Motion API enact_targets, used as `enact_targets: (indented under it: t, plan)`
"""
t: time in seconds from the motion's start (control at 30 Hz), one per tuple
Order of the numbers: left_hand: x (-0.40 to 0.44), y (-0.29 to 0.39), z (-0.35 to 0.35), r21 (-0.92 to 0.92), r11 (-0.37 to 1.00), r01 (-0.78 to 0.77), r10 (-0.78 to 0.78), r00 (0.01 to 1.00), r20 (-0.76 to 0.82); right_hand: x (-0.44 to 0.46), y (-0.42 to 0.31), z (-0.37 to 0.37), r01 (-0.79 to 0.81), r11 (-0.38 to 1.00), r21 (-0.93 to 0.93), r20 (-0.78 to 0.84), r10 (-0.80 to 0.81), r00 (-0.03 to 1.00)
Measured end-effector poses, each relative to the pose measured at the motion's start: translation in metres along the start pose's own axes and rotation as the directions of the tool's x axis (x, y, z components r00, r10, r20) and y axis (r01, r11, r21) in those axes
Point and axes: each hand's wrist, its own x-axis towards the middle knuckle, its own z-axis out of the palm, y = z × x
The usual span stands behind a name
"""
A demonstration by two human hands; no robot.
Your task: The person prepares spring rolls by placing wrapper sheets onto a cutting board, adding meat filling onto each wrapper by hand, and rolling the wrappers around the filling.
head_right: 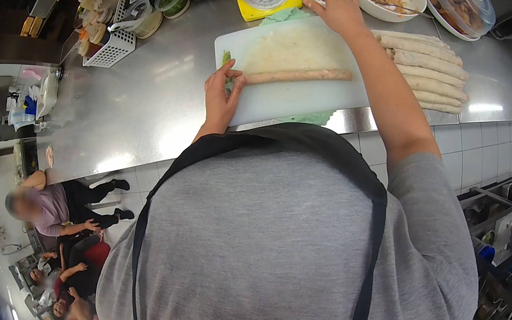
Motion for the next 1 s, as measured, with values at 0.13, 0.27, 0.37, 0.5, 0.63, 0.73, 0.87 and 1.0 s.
enact_targets:
  t: [0.13, 0.27, 0.37, 0.5, 0.63, 0.73, 0.87, 1.0]
  plan:
    - [-0.001, 0.000, 0.000, -0.022, 0.999, 0.039, -0.039, 0.999, -0.023, -0.028, -0.053, 0.015, 0.211, 0.873, 0.440, 0.009, -0.239, 0.971]
    - [-0.002, -0.005, 0.002, -0.058, 0.998, 0.040, -0.043, 0.998, -0.050, -0.083, -0.113, 0.039, 0.444, 0.870, 0.213, 0.179, -0.482, 0.858]
    - [-0.003, -0.005, 0.003, -0.023, 1.000, -0.001, -0.001, 0.997, -0.076, -0.086, -0.099, 0.039, 0.378, 0.917, 0.127, 0.241, -0.398, 0.885]
    - [-0.003, -0.005, 0.002, -0.017, 1.000, 0.022, -0.023, 0.998, -0.058, -0.071, -0.091, 0.019, 0.152, 0.981, -0.118, 0.280, -0.115, 0.953]
    - [-0.002, -0.007, 0.005, -0.047, 0.999, 0.013, -0.016, 0.997, -0.081, -0.080, -0.119, 0.033, 0.440, 0.868, 0.231, 0.414, -0.497, 0.763]
    - [-0.004, -0.009, 0.003, -0.023, 1.000, 0.011, -0.013, 0.997, -0.075, -0.063, -0.100, 0.038, 0.319, 0.948, 0.022, 0.320, -0.309, 0.896]
    - [-0.003, -0.006, 0.003, -0.005, 1.000, 0.000, -0.001, 0.997, -0.082, -0.026, -0.053, 0.003, 0.110, 0.993, -0.036, 0.139, -0.104, 0.985]
    - [-0.002, -0.004, 0.002, 0.000, 1.000, 0.002, -0.002, 0.998, -0.055, 0.008, -0.013, 0.014, -0.046, 0.995, -0.091, -0.083, 0.038, 0.996]
